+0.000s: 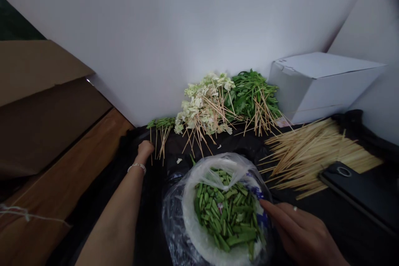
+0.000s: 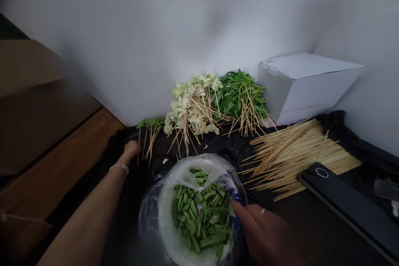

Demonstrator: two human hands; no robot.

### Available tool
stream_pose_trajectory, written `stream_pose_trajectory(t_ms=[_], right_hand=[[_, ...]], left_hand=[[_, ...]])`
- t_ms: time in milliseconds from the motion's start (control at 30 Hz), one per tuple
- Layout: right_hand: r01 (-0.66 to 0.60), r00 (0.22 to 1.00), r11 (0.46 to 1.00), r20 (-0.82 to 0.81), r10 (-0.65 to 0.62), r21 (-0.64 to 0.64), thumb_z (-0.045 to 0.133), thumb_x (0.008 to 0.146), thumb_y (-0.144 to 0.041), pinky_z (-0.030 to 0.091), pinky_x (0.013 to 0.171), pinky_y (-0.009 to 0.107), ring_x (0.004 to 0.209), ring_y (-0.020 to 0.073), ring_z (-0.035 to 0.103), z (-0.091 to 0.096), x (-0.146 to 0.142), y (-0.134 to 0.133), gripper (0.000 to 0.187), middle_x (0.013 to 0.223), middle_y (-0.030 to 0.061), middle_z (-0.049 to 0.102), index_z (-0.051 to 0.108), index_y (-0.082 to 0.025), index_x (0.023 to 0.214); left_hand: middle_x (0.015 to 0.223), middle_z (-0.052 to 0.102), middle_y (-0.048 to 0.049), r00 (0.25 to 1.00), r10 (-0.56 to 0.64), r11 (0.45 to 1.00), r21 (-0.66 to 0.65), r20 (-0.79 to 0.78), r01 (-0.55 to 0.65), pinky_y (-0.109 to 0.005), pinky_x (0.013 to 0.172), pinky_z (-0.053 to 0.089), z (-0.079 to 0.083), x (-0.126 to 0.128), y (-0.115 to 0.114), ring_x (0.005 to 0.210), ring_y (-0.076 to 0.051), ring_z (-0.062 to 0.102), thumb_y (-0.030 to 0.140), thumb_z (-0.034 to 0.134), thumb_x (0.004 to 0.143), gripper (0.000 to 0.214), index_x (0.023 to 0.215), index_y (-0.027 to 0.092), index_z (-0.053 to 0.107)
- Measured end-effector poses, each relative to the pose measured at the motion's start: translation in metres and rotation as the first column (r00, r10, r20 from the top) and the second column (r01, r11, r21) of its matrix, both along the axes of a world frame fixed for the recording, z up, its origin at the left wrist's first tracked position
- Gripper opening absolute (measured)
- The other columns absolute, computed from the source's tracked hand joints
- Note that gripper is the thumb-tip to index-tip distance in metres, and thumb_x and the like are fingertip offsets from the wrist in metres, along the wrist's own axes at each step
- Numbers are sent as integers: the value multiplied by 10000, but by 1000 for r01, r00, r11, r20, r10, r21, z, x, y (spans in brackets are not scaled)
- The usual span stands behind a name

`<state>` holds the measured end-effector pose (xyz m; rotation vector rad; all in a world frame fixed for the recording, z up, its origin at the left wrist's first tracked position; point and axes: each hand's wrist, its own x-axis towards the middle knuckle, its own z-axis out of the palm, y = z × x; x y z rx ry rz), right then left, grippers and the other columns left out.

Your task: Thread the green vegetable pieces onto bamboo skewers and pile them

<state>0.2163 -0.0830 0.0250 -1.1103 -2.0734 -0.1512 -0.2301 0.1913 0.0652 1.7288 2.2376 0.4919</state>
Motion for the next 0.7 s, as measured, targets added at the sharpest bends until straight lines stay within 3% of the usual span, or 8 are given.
stream_pose_trajectory(t_ms=[167, 400, 467, 567, 700], right_hand=[[14, 1000, 1000, 1, -14, 1, 415, 892, -73, 509, 554, 197, 540, 100, 600, -5, 3, 1, 354, 734, 17, 674, 596, -165, 1183], [128, 991, 992, 26, -128, 8, 450, 883, -57, 466, 593, 225, 630, 98, 619, -8, 22, 2, 387, 823, 24, 696, 601, -184, 1215], [233, 971, 972, 49, -234, 31, 462, 902, -85, 457, 629, 234, 642, 102, 614, -6, 41, 8, 337, 818, 21, 693, 609, -180, 1190], [424, 893, 905, 153, -424, 37, 480, 933, -141, 439, 667, 240, 707, 122, 626, -4, 71, 21, 247, 867, 32, 699, 627, -190, 1125], [532, 789, 841, 415, -454, -92, 503, 890, -111, 411, 669, 270, 803, 177, 616, -7, 88, 44, 227, 881, 40, 673, 646, -197, 1044]], left_hand=[[1230, 608, -96, 978, 148, 978, -127, -149, -167, -446, 847, 546, -4, 4, 2, 1041, -255, 628, 324, 614, 913, 352, 1228, 171, 581], [1145, 675, -101, 963, 113, 980, -131, -246, -148, -444, 873, 526, 4, 11, -7, 1028, -251, 651, 321, 609, 913, 273, 1114, 138, 643], [1059, 729, -150, 968, 67, 991, -99, -243, -93, -408, 851, 513, 12, 12, -14, 1064, -345, 648, 287, 620, 876, 269, 1023, 73, 691], [1023, 761, -90, 978, -13, 999, -54, -208, 2, -363, 811, 519, 26, 15, -35, 1033, -334, 666, 399, 559, 881, 377, 1096, 121, 695], [1015, 776, -25, 992, -98, 994, 66, 75, 93, -352, 833, 543, 44, 36, -93, 976, -282, 690, 466, 610, 809, 447, 1158, 196, 685]])
